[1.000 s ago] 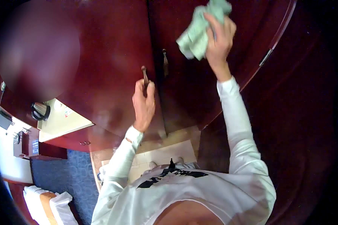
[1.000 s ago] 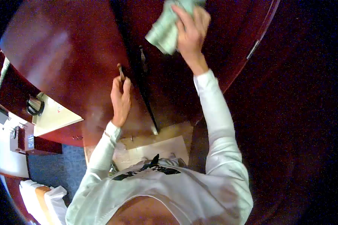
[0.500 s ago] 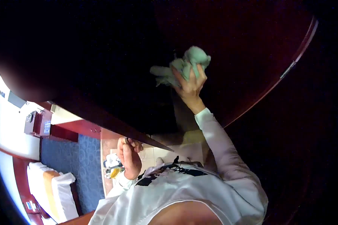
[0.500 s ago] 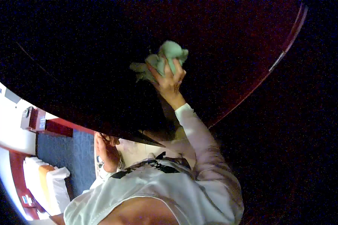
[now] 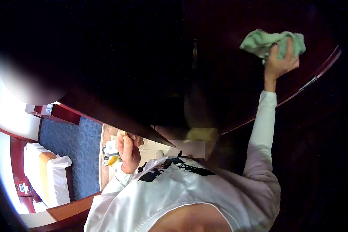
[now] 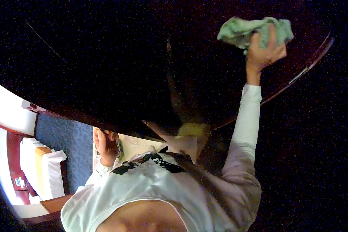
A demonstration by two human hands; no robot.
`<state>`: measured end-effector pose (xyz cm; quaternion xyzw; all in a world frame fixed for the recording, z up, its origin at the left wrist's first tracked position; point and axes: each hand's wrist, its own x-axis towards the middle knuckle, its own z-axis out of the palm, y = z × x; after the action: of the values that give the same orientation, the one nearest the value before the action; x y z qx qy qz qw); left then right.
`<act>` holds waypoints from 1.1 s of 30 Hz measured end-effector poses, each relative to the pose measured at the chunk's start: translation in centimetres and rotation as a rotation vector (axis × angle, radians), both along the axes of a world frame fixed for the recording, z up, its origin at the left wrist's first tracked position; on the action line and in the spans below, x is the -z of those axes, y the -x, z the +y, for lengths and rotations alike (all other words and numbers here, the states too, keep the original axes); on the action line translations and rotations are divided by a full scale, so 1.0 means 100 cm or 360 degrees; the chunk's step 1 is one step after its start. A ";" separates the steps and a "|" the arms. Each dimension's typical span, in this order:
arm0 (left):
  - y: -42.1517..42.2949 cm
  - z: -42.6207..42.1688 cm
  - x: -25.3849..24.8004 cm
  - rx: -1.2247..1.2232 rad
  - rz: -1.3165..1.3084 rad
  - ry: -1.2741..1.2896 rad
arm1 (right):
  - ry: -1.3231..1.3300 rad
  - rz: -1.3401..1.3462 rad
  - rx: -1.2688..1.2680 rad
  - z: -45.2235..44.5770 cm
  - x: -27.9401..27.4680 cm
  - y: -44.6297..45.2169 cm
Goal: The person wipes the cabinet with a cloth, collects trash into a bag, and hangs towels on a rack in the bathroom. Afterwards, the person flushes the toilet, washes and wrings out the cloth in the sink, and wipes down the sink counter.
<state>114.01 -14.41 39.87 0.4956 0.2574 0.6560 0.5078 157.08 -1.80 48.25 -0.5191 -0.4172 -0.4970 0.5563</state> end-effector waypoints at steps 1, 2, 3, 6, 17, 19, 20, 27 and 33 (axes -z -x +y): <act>-0.001 0.001 0.000 -0.0002 0.0028 -0.0003 | -0.0076 0.0154 -0.0016 0.000 -0.006 -0.006; 0.000 0.004 0.005 0.0046 -0.0016 -0.0001 | -0.0104 0.0213 0.0064 0.002 0.000 -0.011; -0.002 0.006 0.004 0.0058 -0.0019 0.0005 | -0.0099 0.0210 0.0076 0.004 0.013 -0.011; -0.012 0.016 -0.002 0.0054 0.0137 0.0014 | -0.0103 0.0482 0.0154 0.006 0.079 0.009; -0.093 0.143 -0.027 -0.0177 0.1004 -0.0293 | 0.0496 0.1746 -0.0642 -0.003 0.314 0.031; -0.109 0.156 -0.033 -0.0159 0.0904 -0.0272 | 0.0418 0.1692 -0.0668 -0.009 0.284 0.046; -0.112 0.168 -0.029 -0.0158 0.0904 -0.0254 | 0.0532 0.1542 -0.0591 -0.013 0.259 0.059; -0.122 0.188 -0.018 -0.0348 0.1052 -0.0319 | 0.0334 0.0871 -0.0568 0.014 0.134 0.151; -0.092 0.169 -0.012 -0.0251 0.1018 -0.0406 | 0.1248 0.2347 -0.0171 0.037 0.158 0.251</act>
<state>123.26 2.45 41.04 0.7141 0.3569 0.5315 0.2833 132.02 1.86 32.48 -0.8465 -0.1130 0.1784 0.4887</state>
